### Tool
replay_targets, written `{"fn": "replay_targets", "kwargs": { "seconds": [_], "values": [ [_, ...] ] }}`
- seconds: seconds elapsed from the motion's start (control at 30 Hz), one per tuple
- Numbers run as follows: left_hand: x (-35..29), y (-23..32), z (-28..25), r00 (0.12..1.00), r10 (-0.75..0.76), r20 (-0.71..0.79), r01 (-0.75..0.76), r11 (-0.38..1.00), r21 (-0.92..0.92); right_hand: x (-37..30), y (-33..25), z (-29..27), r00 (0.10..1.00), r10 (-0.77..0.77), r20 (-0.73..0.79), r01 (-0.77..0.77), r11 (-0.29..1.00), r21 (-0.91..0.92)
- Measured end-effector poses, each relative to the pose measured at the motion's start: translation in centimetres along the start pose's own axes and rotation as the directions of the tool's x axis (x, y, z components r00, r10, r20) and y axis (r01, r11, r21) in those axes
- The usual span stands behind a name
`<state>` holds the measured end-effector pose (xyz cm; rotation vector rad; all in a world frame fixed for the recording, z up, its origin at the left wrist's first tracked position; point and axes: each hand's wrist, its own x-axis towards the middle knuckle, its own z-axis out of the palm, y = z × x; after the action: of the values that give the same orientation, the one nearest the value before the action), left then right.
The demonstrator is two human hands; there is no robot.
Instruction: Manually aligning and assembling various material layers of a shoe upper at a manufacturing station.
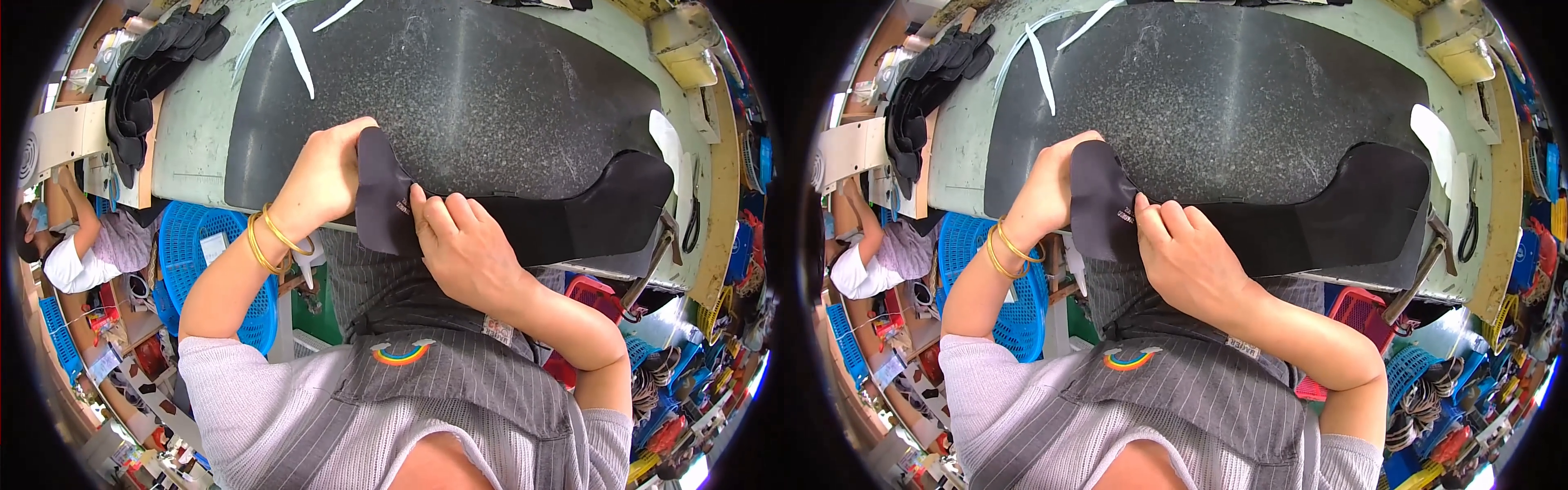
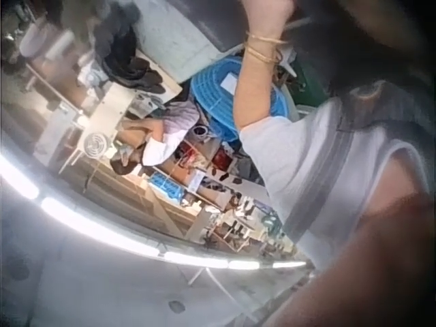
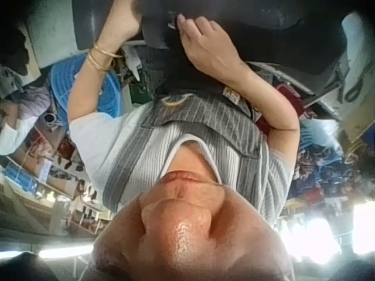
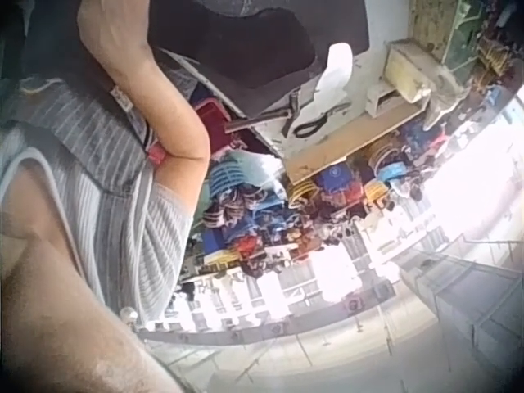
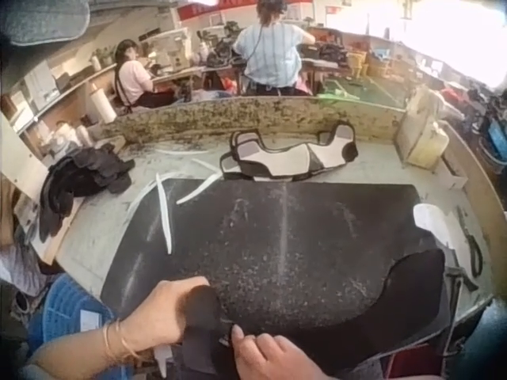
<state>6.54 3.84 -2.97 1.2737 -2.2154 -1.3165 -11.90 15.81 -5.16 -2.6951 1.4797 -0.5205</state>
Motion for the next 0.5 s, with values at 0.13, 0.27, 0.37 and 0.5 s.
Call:
{"fn": "replay_targets", "kwargs": {
  "seconds": [0.13, 0.27, 0.37, 0.5],
  "values": [
    [0.8, -0.3, -2.0, 0.928, -0.217, 0.302, 0.326, 0.866, -0.378, 0.5, -0.5, -0.4, 0.998, 0.014, 0.061, -0.017, 0.998, 0.055],
    [2.8, 2.7, -2.8, 0.829, -0.444, 0.341, 0.5, 0.861, -0.093, 0.3, -0.6, -0.2, 0.997, 0.001, 0.072, -0.002, 1.0, 0.026],
    [1.9, 3.2, -1.4, 0.943, -0.227, 0.242, 0.196, 0.97, 0.143, 0.1, -1.0, 0.4, 0.998, 0.033, 0.045, -0.033, 0.999, 0.005],
    [2.0, 3.0, -1.4, 0.904, -0.366, 0.223, 0.365, 0.93, 0.046, 0.0, -1.3, 0.6, 0.983, 0.165, -0.086, -0.156, 0.983, 0.102]
  ]
}}
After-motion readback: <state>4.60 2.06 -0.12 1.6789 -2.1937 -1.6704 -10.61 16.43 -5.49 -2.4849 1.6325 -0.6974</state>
